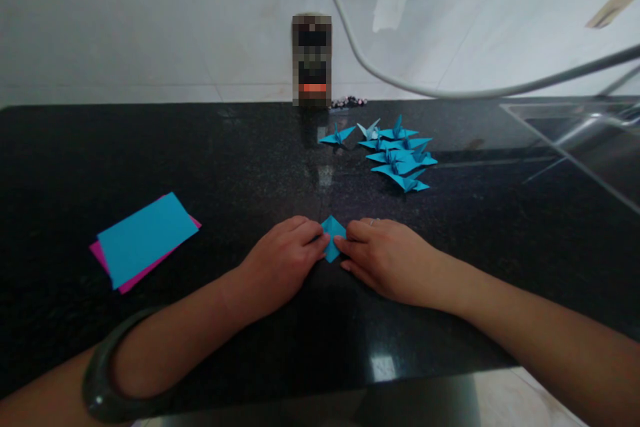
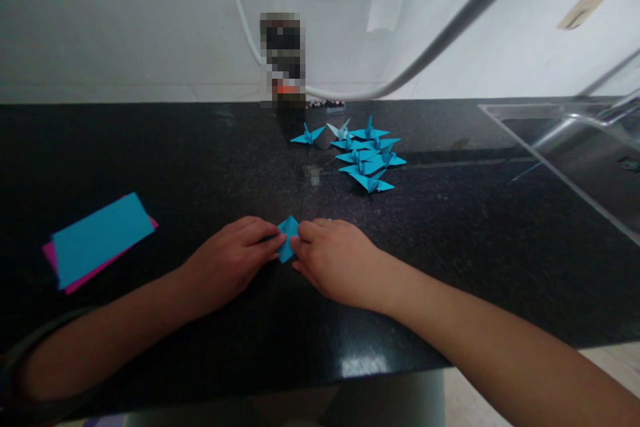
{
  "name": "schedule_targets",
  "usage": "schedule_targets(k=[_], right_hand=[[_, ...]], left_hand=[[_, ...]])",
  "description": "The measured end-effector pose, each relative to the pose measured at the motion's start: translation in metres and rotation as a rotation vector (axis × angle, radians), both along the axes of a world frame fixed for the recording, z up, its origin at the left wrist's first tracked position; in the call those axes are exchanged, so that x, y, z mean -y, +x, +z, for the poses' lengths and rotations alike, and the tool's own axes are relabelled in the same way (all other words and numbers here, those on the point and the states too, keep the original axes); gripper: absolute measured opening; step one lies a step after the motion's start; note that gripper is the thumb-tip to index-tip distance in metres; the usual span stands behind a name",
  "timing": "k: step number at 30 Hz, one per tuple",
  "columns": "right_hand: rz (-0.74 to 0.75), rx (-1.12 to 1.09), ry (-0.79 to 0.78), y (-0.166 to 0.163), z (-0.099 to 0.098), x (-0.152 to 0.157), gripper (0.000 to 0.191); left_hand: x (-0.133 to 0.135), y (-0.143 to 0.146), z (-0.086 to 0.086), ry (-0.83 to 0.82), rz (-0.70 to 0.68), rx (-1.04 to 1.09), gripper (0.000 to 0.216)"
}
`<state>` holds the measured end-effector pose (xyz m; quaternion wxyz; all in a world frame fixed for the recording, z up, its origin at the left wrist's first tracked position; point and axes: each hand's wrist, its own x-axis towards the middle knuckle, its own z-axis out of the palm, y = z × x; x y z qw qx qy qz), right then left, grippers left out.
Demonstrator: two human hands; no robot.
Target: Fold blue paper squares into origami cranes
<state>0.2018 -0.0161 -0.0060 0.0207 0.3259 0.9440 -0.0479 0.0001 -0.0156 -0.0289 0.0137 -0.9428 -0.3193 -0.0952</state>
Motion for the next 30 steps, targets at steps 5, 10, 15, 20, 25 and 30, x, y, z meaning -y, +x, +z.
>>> schedule_targets(k=[5,10,15,20,25,30], right_hand=[[-0.004,0.006,0.001,0.000,-0.001,0.000,0.028],[0.000,-0.002,0.005,0.000,-0.003,0.000,0.028],[0.005,-0.002,0.009,0.001,-0.004,-0.001,0.027],[0.005,-0.003,0.011,0.001,-0.004,-0.001,0.026],[0.011,0.001,0.011,0.001,-0.002,-0.001,0.027],[0.014,0.005,0.008,0.001,-0.002,0.000,0.028]], left_hand=[[0.003,-0.003,-0.003,-0.001,0.018,-0.004,0.027],[0.003,-0.008,-0.010,0.015,-0.046,0.063,0.028],[0.002,-0.010,-0.013,0.037,-0.079,0.056,0.029],[0.002,-0.010,-0.013,0.064,-0.102,0.031,0.031],[0.001,-0.009,-0.013,0.087,-0.107,0.030,0.032],[0.001,-0.009,-0.013,0.069,-0.115,0.021,0.031]])
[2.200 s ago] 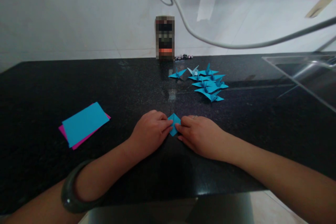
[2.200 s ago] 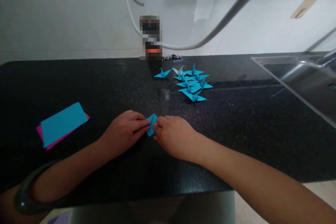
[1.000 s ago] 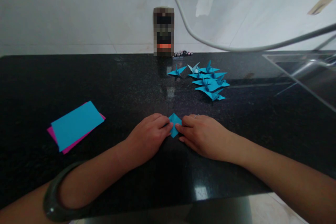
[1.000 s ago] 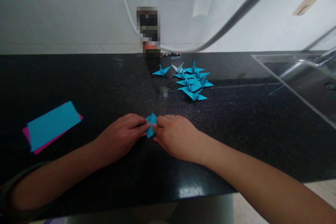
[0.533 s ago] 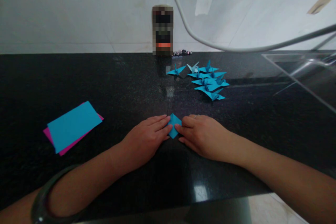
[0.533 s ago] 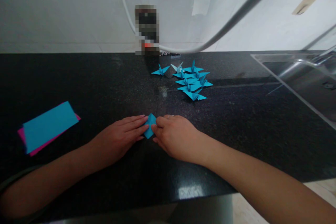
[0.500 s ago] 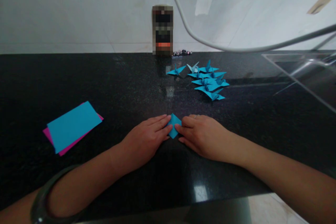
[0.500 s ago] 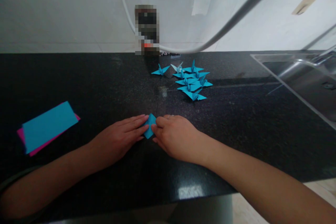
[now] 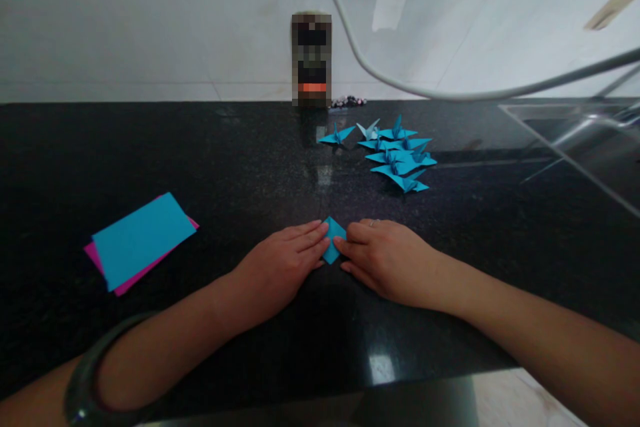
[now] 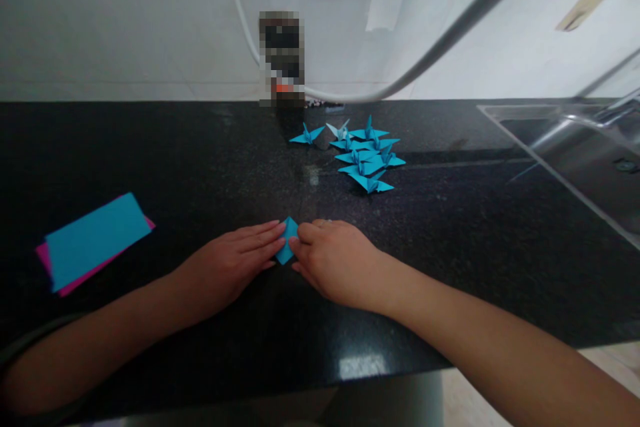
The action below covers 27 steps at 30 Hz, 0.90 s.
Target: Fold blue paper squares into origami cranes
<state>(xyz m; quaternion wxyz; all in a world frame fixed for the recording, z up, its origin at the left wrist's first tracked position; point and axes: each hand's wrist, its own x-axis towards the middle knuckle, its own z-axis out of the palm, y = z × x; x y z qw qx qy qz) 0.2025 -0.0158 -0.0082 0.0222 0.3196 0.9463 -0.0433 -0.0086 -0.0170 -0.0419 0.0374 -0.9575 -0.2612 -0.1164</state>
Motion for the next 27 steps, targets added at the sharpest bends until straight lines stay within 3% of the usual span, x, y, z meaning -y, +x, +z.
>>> schedule_targets(k=[8,17,27], right_hand=[[-0.006,-0.004,-0.017,-0.001,0.002,-0.001,0.028],[0.003,-0.020,-0.016,0.001,0.001,-0.001,0.028],[-0.006,-0.027,-0.006,0.002,-0.001,-0.002,0.026]], left_hand=[[0.000,0.001,0.002,-0.132,0.095,0.060,0.035],[0.007,0.001,0.009,-0.280,0.102,0.016,0.034],[0.010,-0.011,0.018,-0.418,0.128,-0.097,0.055]])
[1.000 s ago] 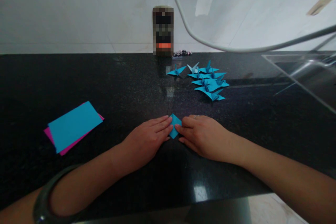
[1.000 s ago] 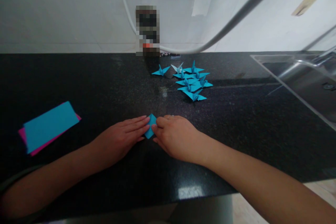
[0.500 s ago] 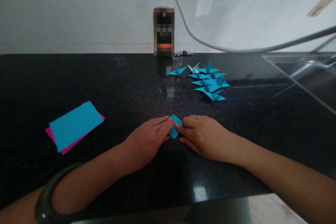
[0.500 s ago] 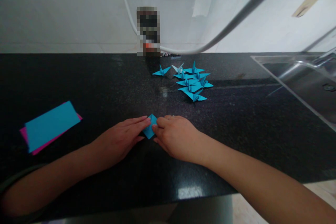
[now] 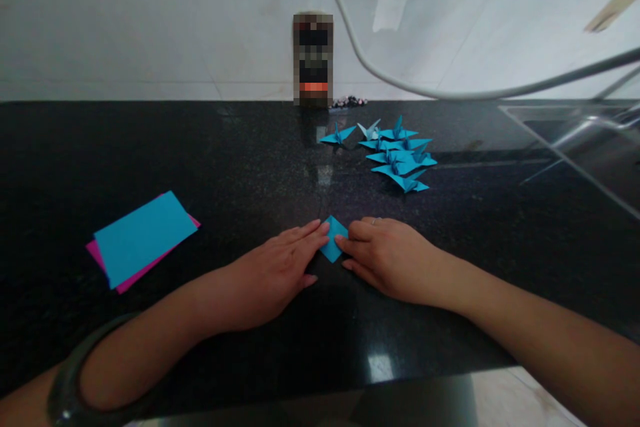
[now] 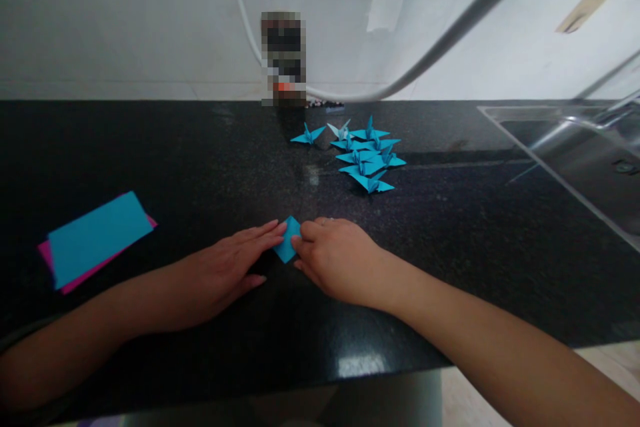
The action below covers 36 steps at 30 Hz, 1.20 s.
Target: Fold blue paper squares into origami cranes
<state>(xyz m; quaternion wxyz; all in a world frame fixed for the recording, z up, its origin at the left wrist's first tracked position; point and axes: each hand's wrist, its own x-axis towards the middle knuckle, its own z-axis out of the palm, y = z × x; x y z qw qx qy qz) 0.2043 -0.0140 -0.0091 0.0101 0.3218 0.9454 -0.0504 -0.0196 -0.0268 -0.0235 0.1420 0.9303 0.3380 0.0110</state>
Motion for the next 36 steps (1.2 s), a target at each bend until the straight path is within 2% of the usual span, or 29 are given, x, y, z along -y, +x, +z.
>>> schedule_targets(k=[8,14,23,36], right_hand=[[0.002,0.007,0.002,-0.0005,0.0021,0.0008,0.027],[0.005,0.002,0.000,0.0000,-0.0001,0.0000,0.029],[0.003,-0.006,-0.032,-0.0005,0.0022,-0.0009,0.029],[0.005,-0.043,-0.084,0.0020,0.0029,-0.0029,0.029]], left_hand=[[0.0016,0.0003,0.0009,0.015,-0.068,-0.108,0.055],[0.0015,-0.0024,0.0023,0.062,-0.129,-0.100,0.061],[0.0022,-0.0025,0.0010,0.081,-0.097,-0.105,0.070],[0.0030,0.0014,0.0027,0.061,-0.073,-0.147,0.067]])
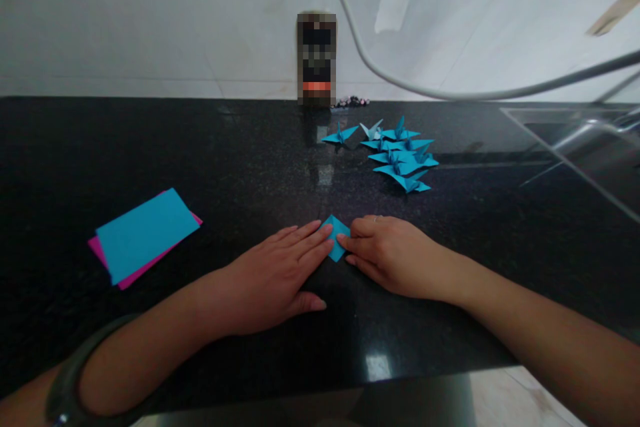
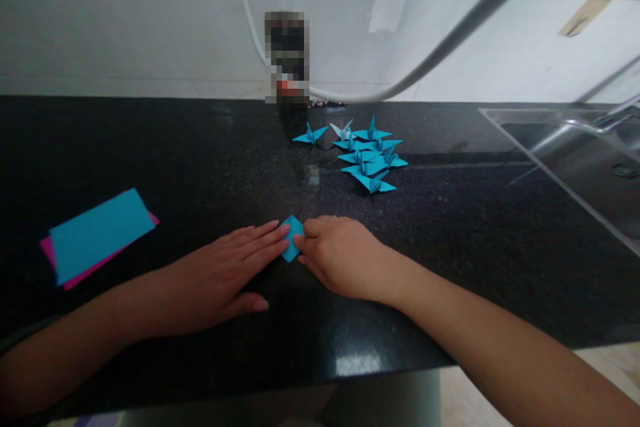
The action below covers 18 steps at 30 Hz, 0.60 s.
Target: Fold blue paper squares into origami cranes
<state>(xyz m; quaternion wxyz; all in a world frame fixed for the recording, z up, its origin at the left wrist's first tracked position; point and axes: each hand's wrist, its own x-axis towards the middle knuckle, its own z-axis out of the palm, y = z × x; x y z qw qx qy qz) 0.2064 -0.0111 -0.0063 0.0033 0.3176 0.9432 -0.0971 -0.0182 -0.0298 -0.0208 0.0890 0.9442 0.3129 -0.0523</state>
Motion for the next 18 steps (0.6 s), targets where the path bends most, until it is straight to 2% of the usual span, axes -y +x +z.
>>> schedule_targets(k=[11,18], right_hand=[[-0.002,-0.040,-0.026,0.0019,-0.0007,-0.0015,0.027],[-0.010,-0.213,-0.174,0.0059,-0.0016,-0.0066,0.024]], left_hand=[[0.0001,-0.0008,-0.0029,0.046,-0.019,0.028,0.066],[-0.0004,0.0022,-0.0015,0.046,0.011,0.022,0.067]])
